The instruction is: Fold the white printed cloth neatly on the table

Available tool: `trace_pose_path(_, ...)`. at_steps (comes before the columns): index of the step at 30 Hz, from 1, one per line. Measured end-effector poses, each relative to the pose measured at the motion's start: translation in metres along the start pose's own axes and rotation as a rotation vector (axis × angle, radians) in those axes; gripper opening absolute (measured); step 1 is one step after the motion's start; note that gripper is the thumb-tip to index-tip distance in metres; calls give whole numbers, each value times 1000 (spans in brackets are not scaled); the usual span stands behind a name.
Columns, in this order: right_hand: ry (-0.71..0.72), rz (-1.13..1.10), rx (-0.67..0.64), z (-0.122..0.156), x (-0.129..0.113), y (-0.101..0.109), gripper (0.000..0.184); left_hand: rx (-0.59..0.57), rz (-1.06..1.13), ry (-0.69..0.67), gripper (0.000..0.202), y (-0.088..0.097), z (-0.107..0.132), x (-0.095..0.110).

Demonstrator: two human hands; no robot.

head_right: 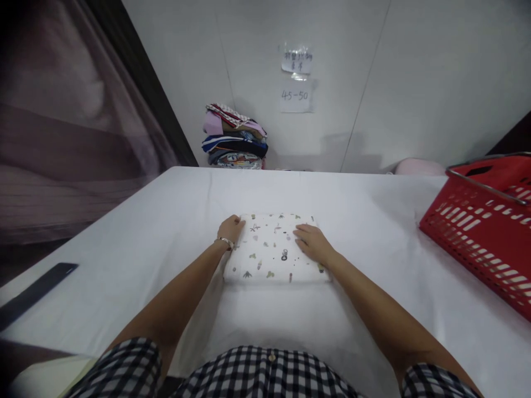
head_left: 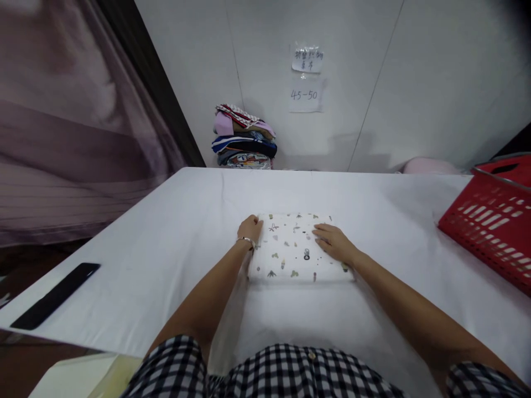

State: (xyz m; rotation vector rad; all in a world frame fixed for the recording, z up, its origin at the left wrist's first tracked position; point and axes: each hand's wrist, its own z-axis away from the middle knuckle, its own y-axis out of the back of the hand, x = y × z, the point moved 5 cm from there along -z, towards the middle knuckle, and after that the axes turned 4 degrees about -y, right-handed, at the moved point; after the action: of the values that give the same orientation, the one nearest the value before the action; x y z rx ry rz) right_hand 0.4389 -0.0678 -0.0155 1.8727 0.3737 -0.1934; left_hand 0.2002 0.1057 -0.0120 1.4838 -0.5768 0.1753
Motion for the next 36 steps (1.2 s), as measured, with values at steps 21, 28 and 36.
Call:
trace_pose_path(21,-584,-11,105,-40,79,-4,37,43,63,-351,43,-10,-18,12)
trace_pose_path(28,-524,-110,127,-47,84,3,22,-61,-37,-469,22,-15,-27,22)
trace_pose_path(36,-460,-70,148,-43,83,3,35,-54,-86,-472,20,-14,-28,25)
